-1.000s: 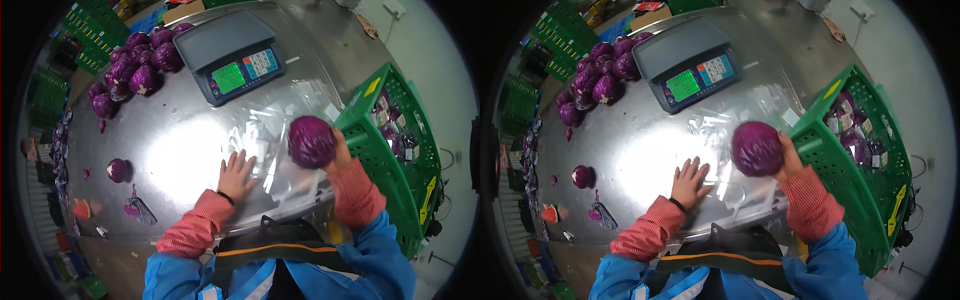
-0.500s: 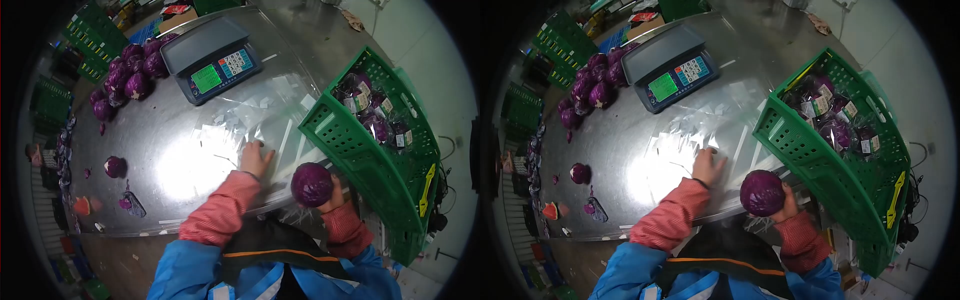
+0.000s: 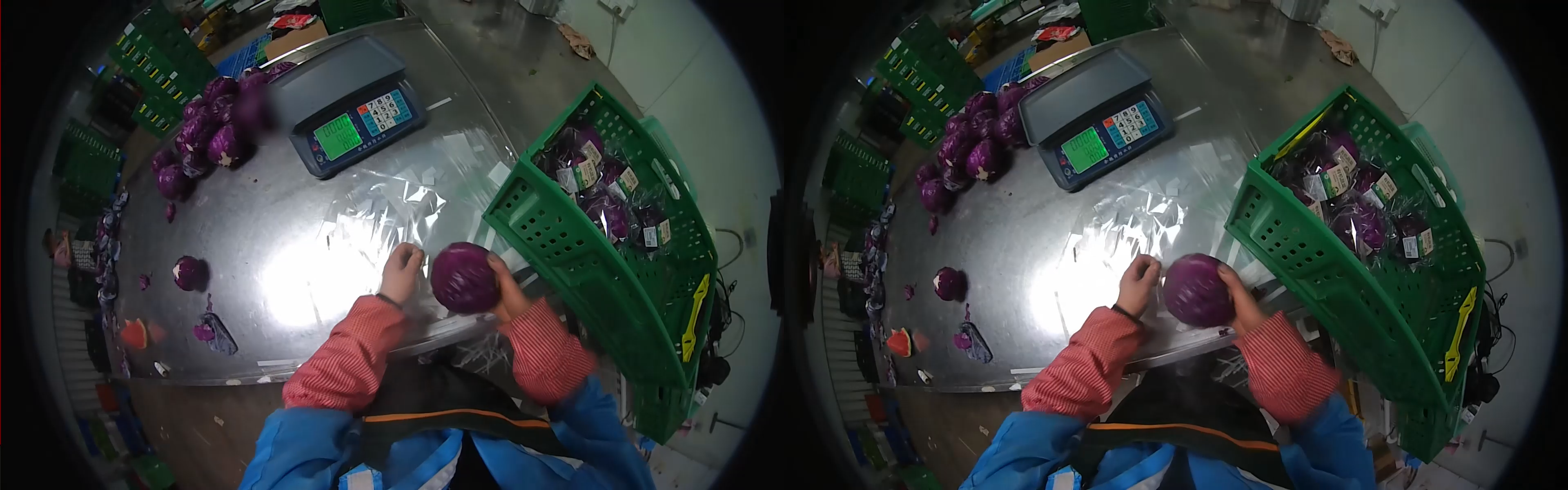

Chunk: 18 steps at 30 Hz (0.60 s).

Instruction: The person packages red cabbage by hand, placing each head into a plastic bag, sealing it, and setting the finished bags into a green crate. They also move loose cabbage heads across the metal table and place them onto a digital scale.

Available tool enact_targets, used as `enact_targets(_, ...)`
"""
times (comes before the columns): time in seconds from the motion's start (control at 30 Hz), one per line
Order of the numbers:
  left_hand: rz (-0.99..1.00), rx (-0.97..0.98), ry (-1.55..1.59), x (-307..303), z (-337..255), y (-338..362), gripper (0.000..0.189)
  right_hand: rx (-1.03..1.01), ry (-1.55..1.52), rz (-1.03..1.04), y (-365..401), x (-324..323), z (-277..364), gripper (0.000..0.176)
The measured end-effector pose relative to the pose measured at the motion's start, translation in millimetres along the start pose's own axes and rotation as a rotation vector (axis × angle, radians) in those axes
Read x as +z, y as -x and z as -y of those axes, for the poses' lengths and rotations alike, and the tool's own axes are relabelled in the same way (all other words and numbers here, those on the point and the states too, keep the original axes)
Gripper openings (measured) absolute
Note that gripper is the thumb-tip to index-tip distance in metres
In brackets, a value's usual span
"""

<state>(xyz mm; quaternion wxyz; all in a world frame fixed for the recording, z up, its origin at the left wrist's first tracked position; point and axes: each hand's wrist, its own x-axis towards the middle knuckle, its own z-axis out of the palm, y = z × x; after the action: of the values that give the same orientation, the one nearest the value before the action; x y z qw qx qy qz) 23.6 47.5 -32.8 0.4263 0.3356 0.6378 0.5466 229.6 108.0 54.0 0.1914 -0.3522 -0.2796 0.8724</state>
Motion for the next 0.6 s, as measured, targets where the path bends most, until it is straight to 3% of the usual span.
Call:
enact_targets(0.07,0.017,-0.044,0.177,-15,-32,20,0.012,0.047,0.249,-0.197,-29,-1,-6,0.068)
enact_targets(0.1,0.069,-0.006,0.202,-21,-40,28,0.012,-0.017,0.547,-0.274,-37,2,-10,0.073)
enact_targets(0.13,0.093,0.000,0.224,-24,-49,34,0.012,-0.108,0.675,-0.316,-32,21,-9,0.068)
enact_targets(0.2,0.137,0.011,0.270,-27,-60,43,0.012,-0.098,1.123,-0.308,-39,17,-11,0.064)
enact_targets(0.23,0.052,0.104,0.091,-34,-48,37,0.012,-0.176,1.280,-0.380,-36,29,-3,0.061)
enact_targets(0.3,0.030,0.035,0.178,-51,-39,35,0.013,-0.350,1.583,-0.530,-31,53,18,0.056)
enact_targets(0.4,0.001,-0.044,0.251,-65,-38,32,0.013,-0.575,1.867,-0.661,-59,37,9,0.053)
enact_targets(0.43,-0.024,-0.077,0.275,-67,-41,32,0.013,-0.351,1.814,-0.518,-70,37,9,0.040)
enact_targets(0.53,-0.050,-0.118,0.512,-82,-53,30,0.011,-0.420,1.802,-0.400,-70,56,1,0.030)
enact_targets(0.6,-0.042,-0.068,0.519,-96,-69,34,0.010,-0.616,1.611,-0.399,-52,67,1,0.027)
